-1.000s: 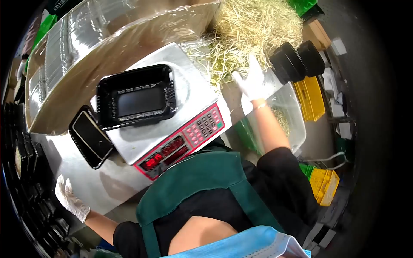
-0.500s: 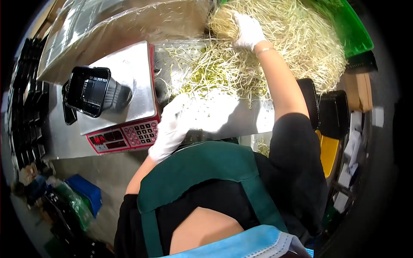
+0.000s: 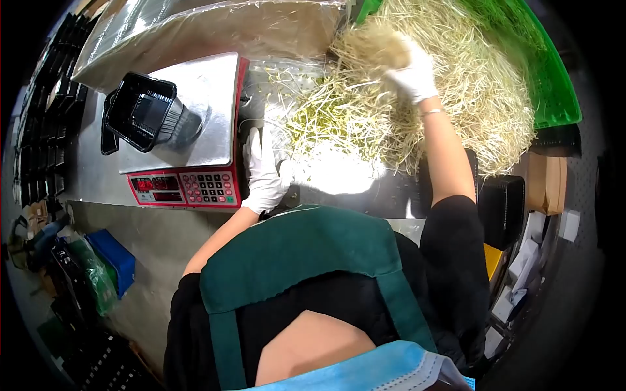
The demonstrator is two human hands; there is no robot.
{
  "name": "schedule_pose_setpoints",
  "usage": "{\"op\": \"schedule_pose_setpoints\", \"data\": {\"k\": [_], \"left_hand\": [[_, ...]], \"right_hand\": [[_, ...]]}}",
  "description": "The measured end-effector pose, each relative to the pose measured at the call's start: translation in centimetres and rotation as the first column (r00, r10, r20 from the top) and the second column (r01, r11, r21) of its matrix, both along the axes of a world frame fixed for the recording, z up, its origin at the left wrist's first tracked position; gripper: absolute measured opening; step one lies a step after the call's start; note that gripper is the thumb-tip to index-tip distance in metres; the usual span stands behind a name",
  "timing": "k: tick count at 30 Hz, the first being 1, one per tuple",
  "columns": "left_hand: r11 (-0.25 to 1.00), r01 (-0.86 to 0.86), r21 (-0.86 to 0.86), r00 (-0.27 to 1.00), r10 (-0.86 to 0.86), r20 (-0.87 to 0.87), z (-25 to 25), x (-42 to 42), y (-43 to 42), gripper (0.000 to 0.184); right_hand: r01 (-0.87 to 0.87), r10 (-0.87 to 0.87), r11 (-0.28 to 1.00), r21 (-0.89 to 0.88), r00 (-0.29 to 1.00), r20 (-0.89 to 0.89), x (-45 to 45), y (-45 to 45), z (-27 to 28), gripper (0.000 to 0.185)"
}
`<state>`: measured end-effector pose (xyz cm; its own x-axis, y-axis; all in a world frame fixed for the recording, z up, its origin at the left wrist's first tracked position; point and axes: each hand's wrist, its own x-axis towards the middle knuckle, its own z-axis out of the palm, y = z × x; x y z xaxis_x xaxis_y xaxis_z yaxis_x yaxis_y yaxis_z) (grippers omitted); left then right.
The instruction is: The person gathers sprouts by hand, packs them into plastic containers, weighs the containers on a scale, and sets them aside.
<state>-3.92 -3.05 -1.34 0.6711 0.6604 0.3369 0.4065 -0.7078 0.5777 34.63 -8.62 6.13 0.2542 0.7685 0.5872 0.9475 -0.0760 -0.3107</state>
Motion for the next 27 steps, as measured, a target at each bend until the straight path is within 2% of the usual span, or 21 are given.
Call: {"op": "schedule_pose_setpoints", "data": {"k": [1,2,4,7,10,11,12,13,14,15,16,17,18,19,20,22,23,24,25,26,27], "left_hand": [[1.000,-0.004,-0.007,1.000,0.004,0.004,0.0,0.1,0.0,0.076],[0.995,0.068,-0.070,0.997,-0.065,0.049,0.0,0.3,0.1,0.075],[0.979,0.151,-0.138,0.984,-0.136,0.112,0.4,0.9,0.1,0.073],[0.944,0.263,-0.201,0.962,-0.242,0.123,2.0,1.1,0.3,0.065],[0.869,0.307,-0.389,0.950,-0.257,0.176,2.1,-0.5,0.8,0.057],[0.926,0.348,-0.144,0.931,-0.324,0.168,1.8,-1.1,0.9,0.048],[0.921,0.360,-0.147,0.927,-0.336,0.166,2.1,-1.6,0.7,0.048],[0.800,0.333,-0.500,0.942,-0.255,0.220,3.0,-2.2,0.5,0.044],[0.557,0.283,-0.781,0.959,-0.159,0.234,4.2,-2.7,0.6,0.040],[0.636,0.358,-0.683,0.934,-0.231,0.274,5.8,-2.8,0.9,0.034],[0.394,0.340,-0.854,0.939,-0.192,0.286,7.7,-2.9,1.3,0.025],[0.240,0.281,-0.929,0.959,-0.104,0.263,8.1,-3.2,1.4,0.023],[0.073,0.221,-0.973,0.975,-0.020,0.220,8.5,-3.7,1.5,0.022],[0.181,0.190,-0.965,0.981,-0.074,0.179,9.8,-4.2,1.9,0.022],[0.171,0.177,-0.969,0.982,-0.096,0.163,9.9,-4.9,2.5,0.019],[0.170,0.235,-0.957,0.968,-0.127,0.215,10.0,-5.3,3.6,0.018],[0.265,0.288,-0.920,0.956,-0.139,0.259,11.1,-4.2,3.6,0.018],[0.338,0.356,-0.871,0.924,-0.265,0.275,10.6,-2.9,4.7,0.023],[0.250,0.428,-0.868,0.904,-0.125,0.410,10.2,-1.4,4.7,0.035],[0.784,0.560,-0.269,0.829,-0.531,0.178,10.8,0.9,5.5,0.051],[0.831,0.544,-0.119,0.837,-0.527,0.149,10.3,2.9,5.7,0.072]], "right_hand": [[0.045,0.018,0.991,0.124,0.884,-0.467,-0.7,-1.0,1.5,0.076],[0.146,0.089,0.967,0.207,0.569,-0.818,-1.2,-2.0,3.3,0.072],[0.253,0.062,0.936,0.244,0.564,-0.823,2.0,-3.9,5.1,0.066],[0.240,0.225,0.860,0.451,0.614,-0.757,3.5,-6.0,10.3,0.049],[0.131,0.201,0.915,0.382,0.672,-0.713,0.5,-7.9,16.6,0.037],[0.141,0.109,0.947,0.289,0.705,-0.701,-1.8,-8.2,17.4,0.044],[0.152,0.020,0.969,0.195,0.738,-0.675,-4.2,-8.4,18.2,0.051],[0.164,0.011,0.967,0.194,0.736,-0.677,-6.5,-7.9,17.9,0.051],[0.053,0.066,0.979,0.196,0.831,-0.552,-9.0,-6.9,17.1,0.045],[-0.057,0.128,0.982,0.180,0.900,-0.416,-11.7,-5.7,16.1,0.039],[-0.061,0.069,0.997,0.039,0.972,-0.226,-14.4,-4.6,14.6,0.039],[-0.046,0.045,0.996,-0.075,0.999,-0.013,-17.1,-3.5,13.1,0.039],[-0.021,0.030,0.998,-0.060,0.989,0.143,-18.4,-2.5,8.9,0.041],[-0.014,0.023,0.995,-0.101,0.996,0.091,-20.0,-1.6,5.2,0.041],[-0.011,0.017,0.990,-0.141,0.999,0.042,-21.3,-0.9,2.1,0.041],[0.015,-0.040,0.889,-0.458,0.998,-0.045,-22.6,-0.2,-3.3,0.057],[0.017,-0.043,0.889,-0.458,0.998,-0.045,-22.1,-0.2,-3.3,0.057],[-0.036,0.061,0.890,-0.454,0.997,0.040,-21.5,-0.4,-3.1,0.072],[-0.103,0.100,0.776,-0.622,0.994,-0.039,-21.0,-0.3,-0.3,0.091],[-0.168,0.117,0.628,-0.760,0.986,-0.120,-20.6,-0.2,2.7,0.111],[-0.172,0.118,0.698,-0.695,0.985,-0.124,-19.1,-0.3,2.3,0.112]]}}
